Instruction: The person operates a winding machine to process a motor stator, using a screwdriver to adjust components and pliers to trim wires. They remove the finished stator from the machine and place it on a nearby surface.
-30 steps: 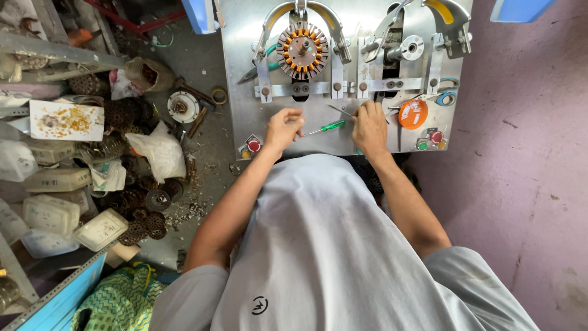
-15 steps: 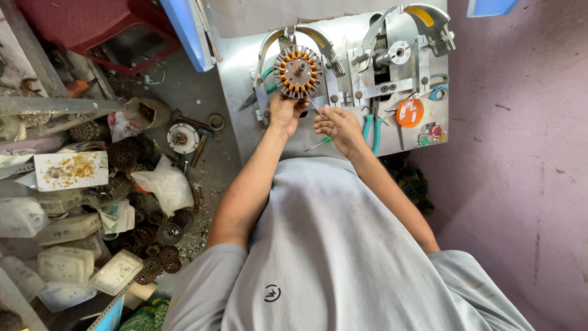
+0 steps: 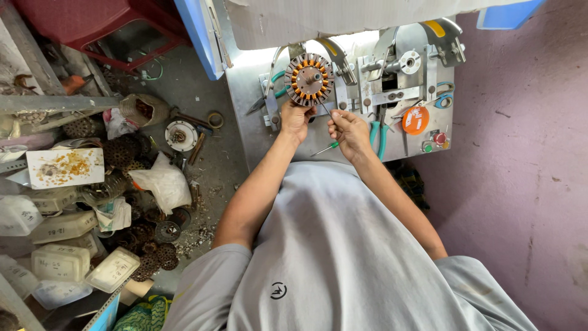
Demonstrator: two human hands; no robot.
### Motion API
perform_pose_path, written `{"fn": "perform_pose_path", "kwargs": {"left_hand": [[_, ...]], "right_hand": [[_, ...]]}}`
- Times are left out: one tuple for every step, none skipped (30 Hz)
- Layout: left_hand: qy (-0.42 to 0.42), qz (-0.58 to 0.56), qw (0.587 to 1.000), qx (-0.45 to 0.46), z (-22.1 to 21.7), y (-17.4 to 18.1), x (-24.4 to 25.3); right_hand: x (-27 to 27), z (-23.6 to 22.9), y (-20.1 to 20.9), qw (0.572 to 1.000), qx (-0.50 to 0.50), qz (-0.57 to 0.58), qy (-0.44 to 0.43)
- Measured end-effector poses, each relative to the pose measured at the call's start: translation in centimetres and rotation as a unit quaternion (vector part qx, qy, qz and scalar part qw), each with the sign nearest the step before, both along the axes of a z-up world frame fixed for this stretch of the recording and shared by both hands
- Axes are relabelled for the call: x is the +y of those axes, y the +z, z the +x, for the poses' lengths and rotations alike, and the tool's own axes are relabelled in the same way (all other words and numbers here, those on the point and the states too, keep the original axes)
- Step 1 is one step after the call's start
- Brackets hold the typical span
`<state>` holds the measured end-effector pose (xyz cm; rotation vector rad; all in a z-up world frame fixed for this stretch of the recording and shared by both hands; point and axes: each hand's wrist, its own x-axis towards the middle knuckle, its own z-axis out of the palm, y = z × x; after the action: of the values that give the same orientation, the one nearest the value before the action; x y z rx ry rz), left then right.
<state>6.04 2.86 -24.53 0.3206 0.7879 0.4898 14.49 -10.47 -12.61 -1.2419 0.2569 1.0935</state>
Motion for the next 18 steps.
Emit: {"fn": "perform_pose_path", "kwargs": {"left_hand": [[0.0, 0.015, 1.0, -0.002, 0.2, -0.1, -0.1], [0.001, 0.029, 1.0, -0.003, 0.2, -0.2, -0.3], [0.001, 0.043, 0.999, -0.004, 0.2, -0.3, -0.4], [0.004, 0.037, 0.999, 0.007, 0.2, -0.2, -0.5], [0.006, 0.031, 0.999, 0.018, 0.1, 0.0, -0.5], [0.007, 0.024, 0.999, 0.029, 0.2, 0.3, -0.6], [0.017, 0.019, 0.999, 0.02, 0.2, 0.6, -0.6], [0.026, 0.014, 1.0, 0.012, 0.1, 0.9, -0.6], [0.035, 0.008, 0.999, 0.003, 0.1, 1.2, -0.6], [0.039, 0.007, 0.999, -0.002, -0.1, 1.4, -0.6], [0.043, 0.007, 0.999, -0.008, -0.1, 1.6, -0.5], [0.048, 0.007, 0.999, -0.014, -0.1, 1.8, -0.4], [0.038, 0.011, 0.999, -0.008, -0.1, 2.0, -0.5], [0.029, 0.017, 0.999, -0.001, -0.3, 2.3, -0.4], [0.021, 0.022, 1.0, 0.006, -0.4, 2.5, -0.3], [0.022, 0.024, 0.999, -0.002, -0.4, 2.6, -0.4], [0.023, 0.026, 0.999, -0.009, -0.4, 2.7, -0.4], [0.024, 0.03, 0.999, -0.016, -0.4, 2.9, -0.2]], "right_hand": [[-0.1, 0.2, 0.4, 1.0, -0.012, 0.0, -0.003], [-0.2, 0.2, 0.8, 1.0, -0.023, 0.0, -0.006], [-0.2, 0.0, 1.0, 0.999, -0.033, 0.0, -0.001], [-0.3, -0.1, 1.2, 0.999, -0.044, 0.0, 0.003], [-0.3, -0.3, 1.2, 0.998, -0.055, -0.001, 0.007], [-0.2, -0.3, 1.0, 0.999, -0.036, 0.002, 0.005], [0.0, -0.3, 0.6, 1.0, -0.018, 0.004, 0.002], [0.0, -0.3, 0.2, 1.0, 0.002, 0.006, -0.001], [-0.1, -0.1, -0.3, 0.999, 0.039, 0.014, -0.004], [0.0, 0.0, -0.9, 0.997, 0.076, 0.021, -0.007], [-0.2, 0.1, -1.2, 0.993, 0.113, 0.029, -0.01], [-0.3, 0.1, -1.4, 0.996, 0.082, 0.019, -0.001], [-0.3, -0.2, -1.4, 0.999, 0.05, 0.009, 0.008], [0.0, -0.5, -1.4, 1.0, 0.019, 0.0, 0.018], [0.4, -0.6, -1.3, 0.999, -0.033, -0.002, 0.025], [0.3, -0.6, -0.9, 0.996, -0.087, -0.007, 0.03], [0.3, -0.6, -0.5, 0.989, -0.141, -0.013, 0.035], [0.7, -0.5, 0.0, 0.991, -0.13, -0.009, 0.039]]}}
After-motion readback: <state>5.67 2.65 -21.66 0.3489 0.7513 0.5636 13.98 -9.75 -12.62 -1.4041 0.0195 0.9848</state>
